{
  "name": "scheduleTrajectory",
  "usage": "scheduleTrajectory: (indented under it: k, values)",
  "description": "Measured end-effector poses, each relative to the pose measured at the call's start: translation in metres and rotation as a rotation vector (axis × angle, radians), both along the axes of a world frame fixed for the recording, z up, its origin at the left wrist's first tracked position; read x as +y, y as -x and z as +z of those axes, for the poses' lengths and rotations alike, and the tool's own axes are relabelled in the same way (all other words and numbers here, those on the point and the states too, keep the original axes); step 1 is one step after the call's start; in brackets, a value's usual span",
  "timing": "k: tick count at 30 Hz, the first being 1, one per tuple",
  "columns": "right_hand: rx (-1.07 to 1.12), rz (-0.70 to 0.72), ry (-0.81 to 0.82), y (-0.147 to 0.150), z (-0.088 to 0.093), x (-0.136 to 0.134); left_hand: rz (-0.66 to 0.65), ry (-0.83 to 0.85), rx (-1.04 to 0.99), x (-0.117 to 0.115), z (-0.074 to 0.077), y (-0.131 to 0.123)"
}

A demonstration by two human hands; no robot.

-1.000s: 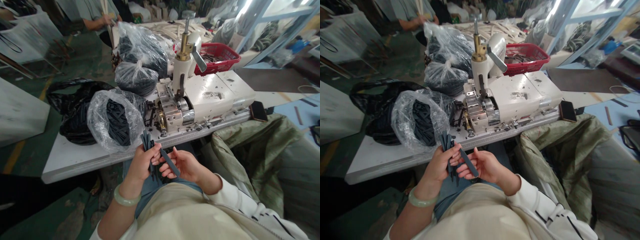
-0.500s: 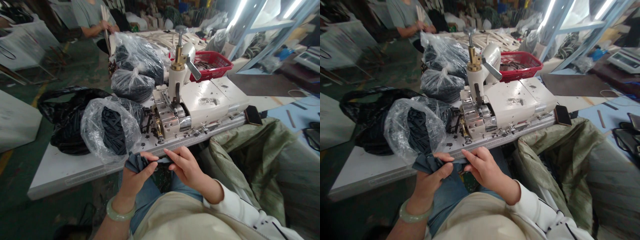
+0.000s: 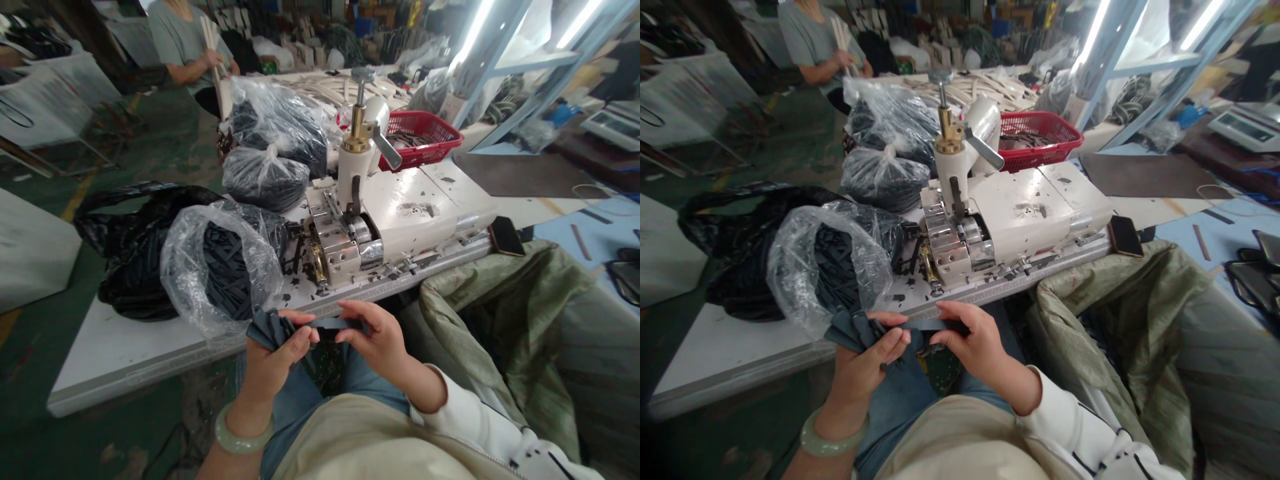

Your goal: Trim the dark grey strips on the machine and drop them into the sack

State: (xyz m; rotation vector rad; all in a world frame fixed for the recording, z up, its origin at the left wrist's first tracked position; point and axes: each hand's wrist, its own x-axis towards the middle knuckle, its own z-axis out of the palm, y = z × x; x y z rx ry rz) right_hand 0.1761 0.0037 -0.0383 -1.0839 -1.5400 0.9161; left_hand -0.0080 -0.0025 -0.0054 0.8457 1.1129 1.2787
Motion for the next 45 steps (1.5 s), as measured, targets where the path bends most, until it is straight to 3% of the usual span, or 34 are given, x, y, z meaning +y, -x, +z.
scheduleTrajectory:
  k: [6, 12, 20, 23, 26, 30, 33, 37, 40, 45]
  values:
    - [0.471, 0.050, 0.186, 0.004, 0.002, 0.003, 0.086, -0.020, 0.027, 0.001, 0.005, 0.004]
    - [0.628, 0.047, 0.188, 0.001, 0.006, 0.005, 0.146, 0.004, 0.049, 0.001, 0.012, 0.009]
    - [0.584, 0.075, 0.140, 0.000, 0.005, 0.004, 0.135, 0.005, 0.093, -0.002, 0.015, 0.007]
    - [0.404, 0.129, 0.173, -0.005, 0.008, 0.006, 0.085, -0.018, 0.138, -0.002, 0.014, 0.007]
    - [0.208, 0.309, 0.323, -0.010, 0.012, 0.010, 0.022, -0.009, 0.191, -0.002, 0.011, 0.007]
    - [0.237, 0.578, 0.597, -0.011, 0.014, 0.012, -0.029, 0.029, 0.221, 0.000, 0.002, 0.007]
    - [0.275, 0.476, 0.648, -0.009, 0.013, 0.016, -0.035, -0.002, 0.093, 0.006, -0.005, 0.008]
    - [0.317, 0.201, 0.584, -0.007, 0.010, 0.037, -0.018, -0.048, -0.057, 0.013, -0.010, 0.011]
    - [0.368, 0.023, 0.525, -0.007, 0.010, 0.061, -0.022, -0.032, -0.090, 0.014, -0.010, 0.012]
    - [0.479, -0.142, 0.460, -0.003, 0.008, 0.086, -0.016, -0.008, -0.088, 0.014, -0.010, 0.013]
